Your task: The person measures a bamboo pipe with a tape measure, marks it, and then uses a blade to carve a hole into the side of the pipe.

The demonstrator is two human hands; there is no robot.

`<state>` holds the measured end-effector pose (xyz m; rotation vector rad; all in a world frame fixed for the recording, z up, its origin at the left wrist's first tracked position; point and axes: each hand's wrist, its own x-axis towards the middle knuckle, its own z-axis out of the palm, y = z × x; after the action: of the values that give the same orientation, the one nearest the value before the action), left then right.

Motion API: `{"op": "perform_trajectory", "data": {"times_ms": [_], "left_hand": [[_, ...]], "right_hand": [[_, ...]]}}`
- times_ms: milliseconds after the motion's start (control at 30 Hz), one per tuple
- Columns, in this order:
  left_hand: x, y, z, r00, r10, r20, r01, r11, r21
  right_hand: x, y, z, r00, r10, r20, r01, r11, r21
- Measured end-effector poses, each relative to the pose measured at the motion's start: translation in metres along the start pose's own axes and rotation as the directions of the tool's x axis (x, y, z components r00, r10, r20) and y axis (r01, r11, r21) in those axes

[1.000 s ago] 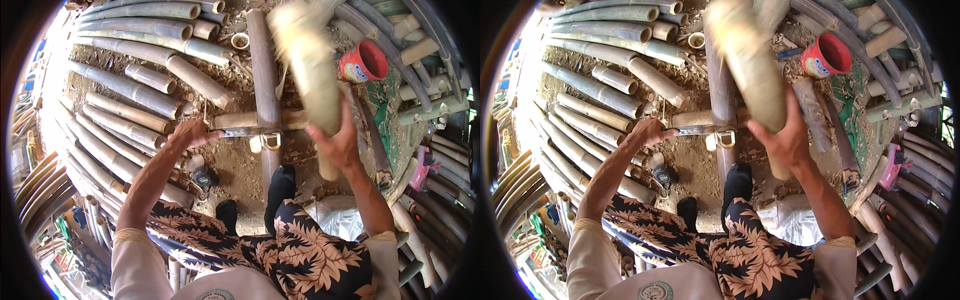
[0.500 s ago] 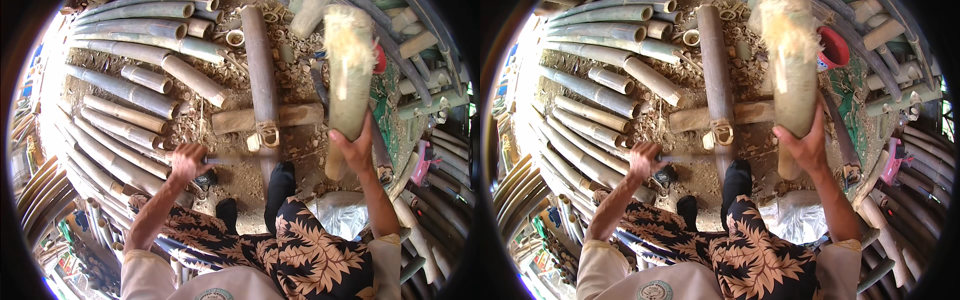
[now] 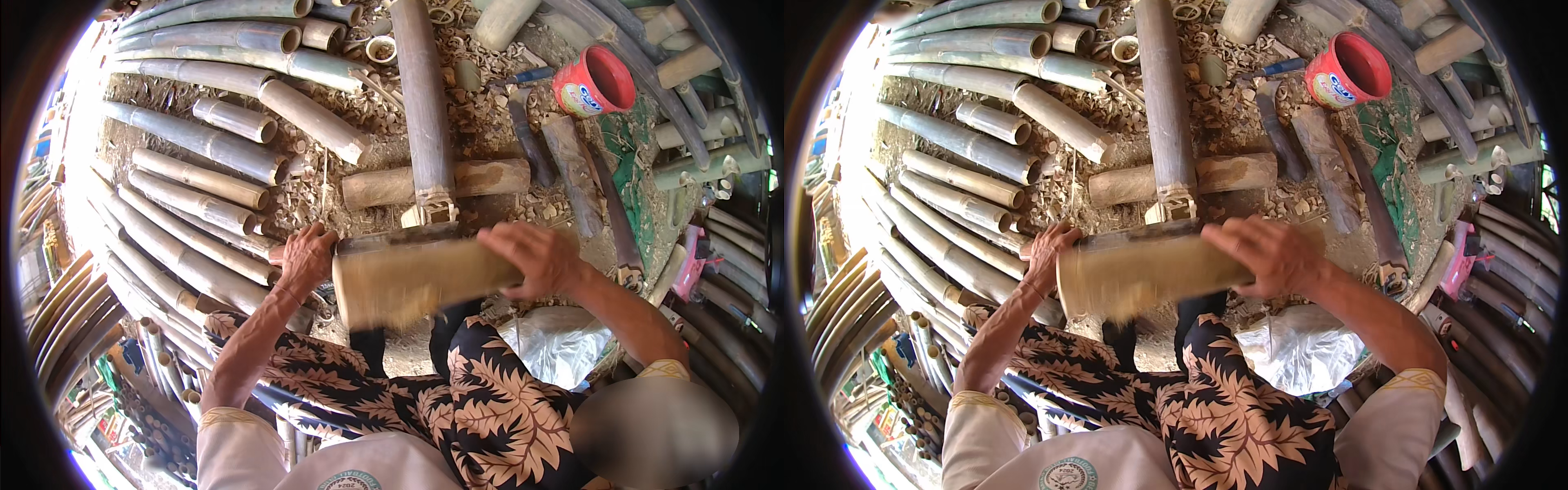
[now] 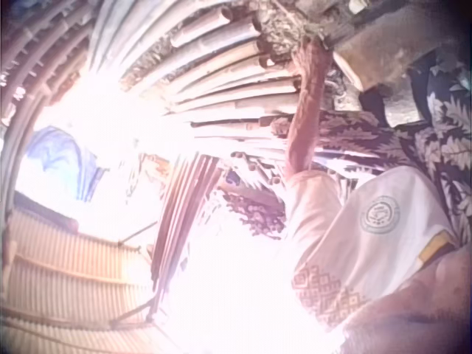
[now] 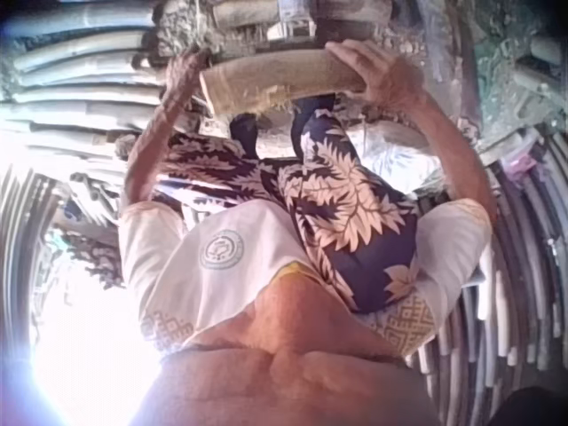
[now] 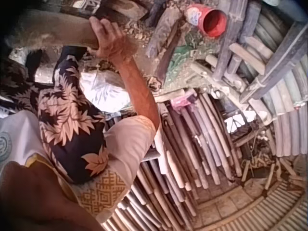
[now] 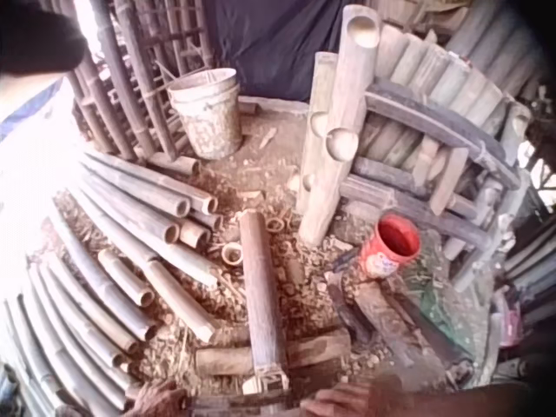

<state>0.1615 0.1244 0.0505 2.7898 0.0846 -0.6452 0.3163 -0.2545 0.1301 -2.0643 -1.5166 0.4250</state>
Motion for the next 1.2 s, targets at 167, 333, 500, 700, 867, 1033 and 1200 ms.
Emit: {"op": "perform_trajectory", "data": {"times_ms": [167,333,500,700,867,1033,1200], "left_hand": [[0.021,0.002,-0.006,0.974,-0.088,0.208,0.086,0.996,0.017],[0.020,0.000,0.000,0.987,-0.079,0.138,0.072,0.996,0.052],[0.018,0.004,0.002,0.994,-0.058,0.091,0.055,0.998,0.041],[0.045,-0.023,-0.022,0.951,0.036,0.306,0.051,0.961,-0.270],[0.086,-0.040,-0.061,0.966,-0.236,0.101,0.227,0.603,-0.765],[0.093,-0.040,-0.068,0.924,0.051,0.380,0.066,0.955,-0.288],[0.095,-0.026,-0.048,0.934,0.117,0.338,-0.090,0.991,-0.095]], "right_hand": [[0.006,0.042,0.009,0.935,-0.279,0.219,0.338,0.888,-0.312],[0.012,0.018,-0.002,0.955,-0.166,0.245,0.233,0.933,-0.274],[0.010,0.042,0.014,0.910,-0.359,0.207,0.409,0.858,-0.310],[-0.005,-0.006,-0.011,0.952,0.003,0.306,0.053,0.983,-0.175],[-0.029,-0.042,0.007,0.964,0.032,0.263,-0.036,0.999,0.010],[-0.031,-0.040,-0.017,0.894,0.424,0.148,-0.445,0.880,0.168],[-0.012,-0.018,-0.034,0.752,0.647,-0.125,-0.543,0.716,0.438]]}}
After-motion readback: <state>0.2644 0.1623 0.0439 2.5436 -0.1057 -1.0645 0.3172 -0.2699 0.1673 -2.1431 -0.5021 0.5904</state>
